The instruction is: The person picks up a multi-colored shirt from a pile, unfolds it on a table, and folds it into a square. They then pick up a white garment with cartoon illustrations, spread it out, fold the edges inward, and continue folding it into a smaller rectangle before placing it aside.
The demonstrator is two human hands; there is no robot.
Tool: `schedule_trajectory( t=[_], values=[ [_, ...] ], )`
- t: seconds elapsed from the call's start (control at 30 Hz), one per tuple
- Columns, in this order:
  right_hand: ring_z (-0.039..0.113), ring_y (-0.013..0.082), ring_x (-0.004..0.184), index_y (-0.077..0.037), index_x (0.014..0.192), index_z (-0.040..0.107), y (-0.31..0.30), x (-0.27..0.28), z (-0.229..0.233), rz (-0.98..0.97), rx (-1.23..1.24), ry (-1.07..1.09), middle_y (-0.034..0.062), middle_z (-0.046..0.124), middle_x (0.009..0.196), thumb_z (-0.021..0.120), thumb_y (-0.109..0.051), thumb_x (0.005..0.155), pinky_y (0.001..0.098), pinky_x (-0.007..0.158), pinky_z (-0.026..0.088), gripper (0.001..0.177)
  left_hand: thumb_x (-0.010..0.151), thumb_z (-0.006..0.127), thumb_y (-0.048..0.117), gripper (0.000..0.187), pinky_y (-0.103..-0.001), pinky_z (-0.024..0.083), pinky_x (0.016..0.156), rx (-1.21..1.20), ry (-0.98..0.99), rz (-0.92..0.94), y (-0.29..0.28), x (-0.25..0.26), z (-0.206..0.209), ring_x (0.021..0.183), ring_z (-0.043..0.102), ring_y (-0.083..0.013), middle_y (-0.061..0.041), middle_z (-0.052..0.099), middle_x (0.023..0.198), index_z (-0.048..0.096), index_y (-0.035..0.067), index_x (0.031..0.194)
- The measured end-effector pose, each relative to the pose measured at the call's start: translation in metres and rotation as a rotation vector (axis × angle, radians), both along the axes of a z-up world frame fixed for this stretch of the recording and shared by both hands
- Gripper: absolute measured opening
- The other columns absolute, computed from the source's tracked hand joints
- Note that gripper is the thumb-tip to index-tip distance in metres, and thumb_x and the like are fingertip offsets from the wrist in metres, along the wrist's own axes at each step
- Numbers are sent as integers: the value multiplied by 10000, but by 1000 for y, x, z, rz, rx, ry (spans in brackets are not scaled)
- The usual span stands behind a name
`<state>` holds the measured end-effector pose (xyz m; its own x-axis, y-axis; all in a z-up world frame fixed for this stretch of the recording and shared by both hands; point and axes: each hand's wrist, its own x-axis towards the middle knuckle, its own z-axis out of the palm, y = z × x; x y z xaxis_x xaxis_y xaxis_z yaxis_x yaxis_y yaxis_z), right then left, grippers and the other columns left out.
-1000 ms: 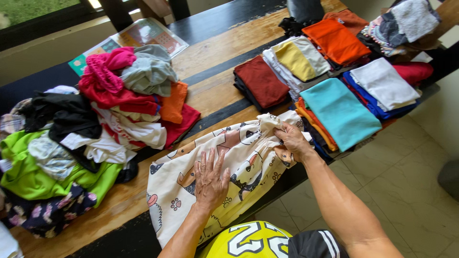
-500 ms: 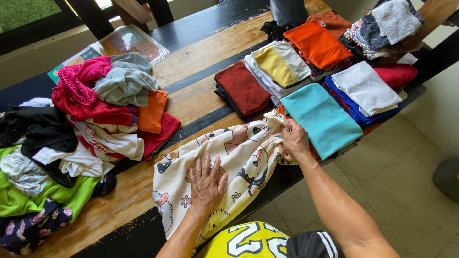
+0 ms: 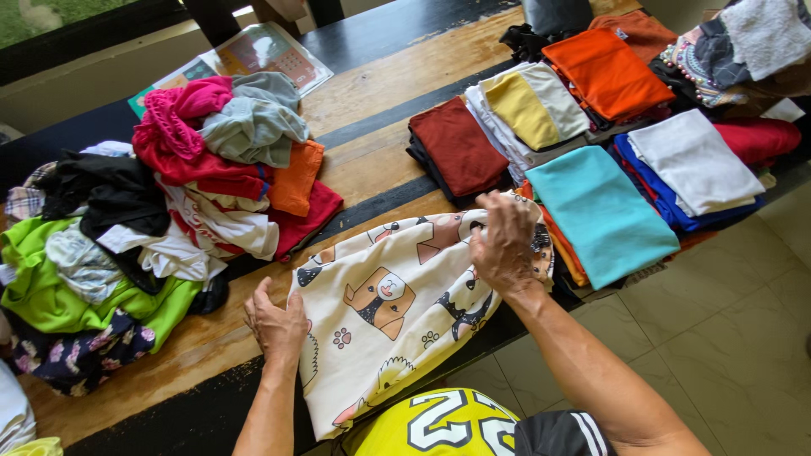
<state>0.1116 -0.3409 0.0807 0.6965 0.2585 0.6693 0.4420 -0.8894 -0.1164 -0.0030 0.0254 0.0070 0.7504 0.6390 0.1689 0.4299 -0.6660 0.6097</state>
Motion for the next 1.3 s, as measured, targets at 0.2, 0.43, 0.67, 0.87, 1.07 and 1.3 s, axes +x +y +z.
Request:
schedule_trajectory(
  t=[0.2,0.43,0.67,0.87,1.07,1.3],
  values=[
    [618,215,976,-96,1129,669,63,-30,-38,455,38,730,82,645,1058,694,-198,906,338,820,559,247,729,801,366,576,-404,503,912,-227,273,-44,24,-14,15,1013,640,-266,-122,670,1091,701,39,1192],
    [562,278,1062,-112,989,653,126,-71,-42,720,-165,585,98,618,1083,800,-370,817,434,930,476,343,782,836,393,415,-324,535,647,-656,200,-45,43,-14,-5,715,680,-162,-50,760,811,772,14,937],
    [390,373,1294,-71,1317,499,175,-102,-36,604,-345,719,177,459,1341,855,-578,693,510,1089,302,879,816,825,240,261,-301,554,641,-625,52,-126,71,-27,-10,682,678,-133,-59,743,790,707,30,916],
    [255,380,1441,-122,1433,415,209,-117,-19,497,-501,915,145,347,1525,888,-505,645,517,1173,214,996,827,793,225,219,-299,568,662,-581,172,-213,98,-68,5,712,691,-144,-54,743,800,696,45,906],
    [212,386,1489,-155,1461,421,225,-137,-22,488,-445,952,120,324,1582,871,-258,633,542,1197,187,948,840,777,195,286,-333,582,709,-563,197,-426,147,-64,-46,788,694,-178,-75,730,896,651,22,1030],
    [504,346,1337,-110,1276,612,225,-169,-55,281,-82,650,152,576,1368,733,-129,754,469,1137,398,536,884,614,119,430,-338,552,850,-341,72,-857,171,-12,-21,926,702,-179,-77,730,1197,632,102,1313]
  ],
)
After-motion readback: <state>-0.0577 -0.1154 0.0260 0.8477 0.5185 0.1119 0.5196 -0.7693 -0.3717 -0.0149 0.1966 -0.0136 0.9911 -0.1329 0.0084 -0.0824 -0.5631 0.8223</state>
